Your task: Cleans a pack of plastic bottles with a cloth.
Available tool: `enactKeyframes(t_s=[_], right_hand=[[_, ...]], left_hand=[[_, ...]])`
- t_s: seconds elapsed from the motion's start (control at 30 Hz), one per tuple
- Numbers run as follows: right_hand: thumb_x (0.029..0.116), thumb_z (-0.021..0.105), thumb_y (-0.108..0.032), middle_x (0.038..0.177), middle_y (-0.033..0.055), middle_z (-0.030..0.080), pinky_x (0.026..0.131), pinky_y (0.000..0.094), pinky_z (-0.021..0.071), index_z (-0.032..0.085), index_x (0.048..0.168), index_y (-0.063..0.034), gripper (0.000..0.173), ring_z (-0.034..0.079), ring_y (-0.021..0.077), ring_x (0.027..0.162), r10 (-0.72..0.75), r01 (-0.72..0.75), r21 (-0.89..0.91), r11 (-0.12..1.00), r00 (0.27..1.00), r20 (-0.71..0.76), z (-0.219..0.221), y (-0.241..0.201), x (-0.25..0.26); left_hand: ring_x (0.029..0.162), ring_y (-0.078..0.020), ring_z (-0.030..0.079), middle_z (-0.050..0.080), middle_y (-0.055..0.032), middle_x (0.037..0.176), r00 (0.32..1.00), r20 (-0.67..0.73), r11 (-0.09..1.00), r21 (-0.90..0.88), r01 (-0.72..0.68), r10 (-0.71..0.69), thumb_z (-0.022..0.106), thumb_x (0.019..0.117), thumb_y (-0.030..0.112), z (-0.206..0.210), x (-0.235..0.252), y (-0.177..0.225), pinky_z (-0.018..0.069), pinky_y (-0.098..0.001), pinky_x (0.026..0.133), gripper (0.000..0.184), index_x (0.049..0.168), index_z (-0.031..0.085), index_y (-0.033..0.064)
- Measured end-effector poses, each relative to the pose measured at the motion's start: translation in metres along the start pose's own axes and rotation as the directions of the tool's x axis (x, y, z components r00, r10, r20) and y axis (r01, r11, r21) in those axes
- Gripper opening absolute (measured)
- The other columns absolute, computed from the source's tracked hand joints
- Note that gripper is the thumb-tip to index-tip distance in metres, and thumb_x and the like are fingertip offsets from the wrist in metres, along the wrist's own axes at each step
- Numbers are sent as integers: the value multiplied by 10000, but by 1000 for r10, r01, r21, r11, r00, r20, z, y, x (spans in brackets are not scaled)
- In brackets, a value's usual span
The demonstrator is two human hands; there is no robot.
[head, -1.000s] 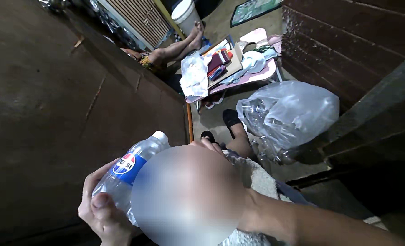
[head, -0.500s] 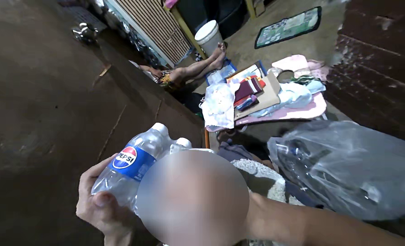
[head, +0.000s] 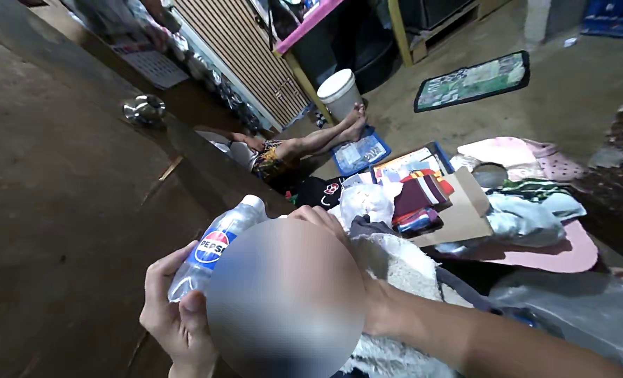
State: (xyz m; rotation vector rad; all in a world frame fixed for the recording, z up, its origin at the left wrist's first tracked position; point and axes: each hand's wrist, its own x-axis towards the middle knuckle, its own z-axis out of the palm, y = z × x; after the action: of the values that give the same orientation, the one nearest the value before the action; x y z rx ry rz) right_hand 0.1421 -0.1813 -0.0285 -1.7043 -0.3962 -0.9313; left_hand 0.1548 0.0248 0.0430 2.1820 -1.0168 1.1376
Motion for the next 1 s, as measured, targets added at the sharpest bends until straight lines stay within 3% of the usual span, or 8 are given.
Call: enactKeyframes(t_s=[0.23,0.33,0.37,0.47,0.53,0.63,0.77,1.0], right_hand=[[938,643,-282,1030,29,707,921,428,485,760,986,-180,163,633,230,1049,-309,306,113,945,951,9,4,-55,-43],[932,654,-247,1017,51,713,921,425,471,764,971,-155,148,634,240,1038,-373,368,187,911,928,-7,-8,-71,-61],[934,656,-246,1018,58,710,923,422,479,763,981,-143,155,633,242,1046,-380,373,217,902,925,-7,-14,-74,-67],[944,635,-243,1035,63,709,909,404,510,760,1006,-109,194,636,227,1070,-343,336,269,903,939,-23,-31,-81,-85],[928,648,-244,1047,46,710,914,390,522,770,1002,-96,206,632,203,1081,-267,270,259,927,963,-48,-43,-86,-98],[901,678,-227,1077,55,692,918,353,531,768,1024,-68,220,622,185,1075,-83,94,255,962,995,-52,-65,-96,-118],[939,616,-264,1096,39,664,893,320,526,758,1076,-82,269,601,170,1073,115,-110,172,979,993,-19,-86,-124,-160],[950,633,-257,1194,56,711,1004,434,511,766,1103,-116,247,618,244,1204,1,-2,64,998,1000,21,-98,-229,-250]], left_hand=[[1082,-44,626,656,-33,1160,999,27,1000,1,-21,21,356,1048,597,-9,-10,21,531,-250,940,673,1260,590,2],[1086,26,620,669,73,1172,998,30,998,-21,-56,57,350,1045,608,-22,-18,42,520,-195,942,624,1269,602,83],[1095,19,617,669,57,1173,998,28,998,-25,-57,57,357,1047,600,-28,-22,50,515,-205,953,630,1249,601,56],[1112,-20,615,665,11,1170,999,20,999,-11,-46,46,373,1041,606,-45,-39,75,509,-244,972,660,1228,608,18],[1125,-15,614,665,37,1188,999,22,999,-27,-37,37,377,1042,606,-56,-49,94,510,-244,980,640,1241,614,46],[1154,2,602,659,82,1216,999,36,998,-63,-7,9,386,1044,599,-74,-68,127,499,-232,999,602,1247,621,83],[1132,-5,611,663,63,1194,997,71,996,-76,44,-38,374,1037,619,-98,-97,169,511,-236,978,638,1230,621,63],[1148,-22,627,677,110,1238,974,194,947,-274,165,-113,435,999,658,-153,-156,204,508,-237,1011,609,1285,624,155]])
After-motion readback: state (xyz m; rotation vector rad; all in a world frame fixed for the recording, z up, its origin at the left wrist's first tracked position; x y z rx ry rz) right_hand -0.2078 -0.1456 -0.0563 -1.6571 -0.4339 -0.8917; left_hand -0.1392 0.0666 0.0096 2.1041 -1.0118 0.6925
